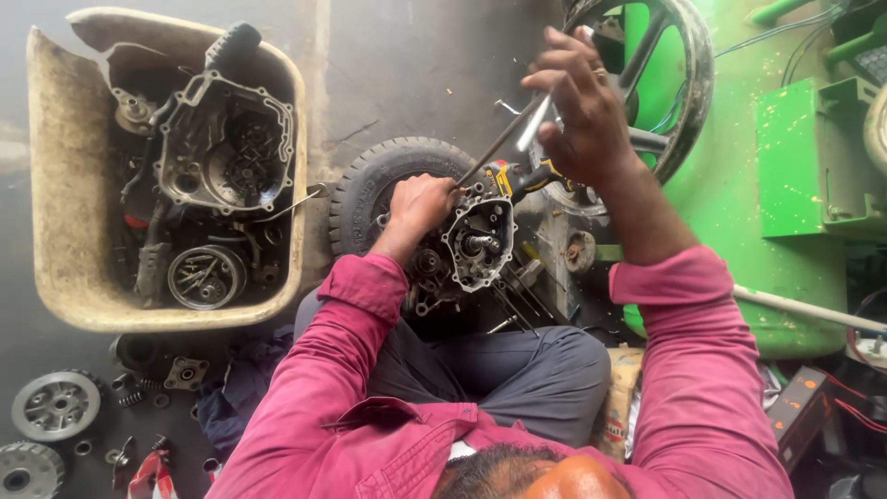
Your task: Repairing a disassembled motorcycle engine block using various tools and cleaning parts.
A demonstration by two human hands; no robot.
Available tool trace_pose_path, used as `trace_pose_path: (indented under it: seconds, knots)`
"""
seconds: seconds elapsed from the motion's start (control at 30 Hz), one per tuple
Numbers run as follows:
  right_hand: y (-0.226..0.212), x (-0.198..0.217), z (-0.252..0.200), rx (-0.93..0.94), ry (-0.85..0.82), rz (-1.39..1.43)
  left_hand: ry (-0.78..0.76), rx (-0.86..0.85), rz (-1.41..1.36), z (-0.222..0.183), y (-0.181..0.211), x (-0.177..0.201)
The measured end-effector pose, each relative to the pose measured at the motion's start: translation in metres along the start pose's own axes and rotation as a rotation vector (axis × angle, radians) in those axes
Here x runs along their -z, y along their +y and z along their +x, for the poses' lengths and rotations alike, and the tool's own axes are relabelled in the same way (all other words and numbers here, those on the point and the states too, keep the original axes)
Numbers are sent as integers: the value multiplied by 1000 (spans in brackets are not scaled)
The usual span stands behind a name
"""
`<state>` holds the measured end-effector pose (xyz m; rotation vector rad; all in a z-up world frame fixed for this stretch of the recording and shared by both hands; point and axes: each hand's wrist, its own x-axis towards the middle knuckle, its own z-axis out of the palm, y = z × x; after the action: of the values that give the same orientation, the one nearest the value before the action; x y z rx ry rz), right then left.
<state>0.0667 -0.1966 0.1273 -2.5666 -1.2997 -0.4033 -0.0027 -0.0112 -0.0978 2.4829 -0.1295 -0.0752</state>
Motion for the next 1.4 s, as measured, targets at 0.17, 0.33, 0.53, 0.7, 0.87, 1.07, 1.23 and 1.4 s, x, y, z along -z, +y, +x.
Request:
trace_pose_path:
  seconds: [0.17,0.33,0.53,0.7,0.87,1.07,1.23,1.4]
  knots:
    - [-17,-6,16,461,50,258,26,21,16,-4,0,0]
    - [-13,-14,20,266,50,183,12,38,18,-5,-1,0]
    - [-9,-18,8,15,154,1,47,42,-9,-3,2,-3]
    - [-23,-28,-2,271,215,128,61,45,29,-6,1,-5]
    - [-22,-35,-2,393,225,514,40,50,35,-5,1,-1]
    - [-6,-29,18,316,192,457,62,0,10,-3,-3,-1]
    - [-2,-35,24,174,207,427,6,18,35,-3,-2,-1]
    - [-36,-42,39,422,143,433,-6,59,32,-5,-2,1]
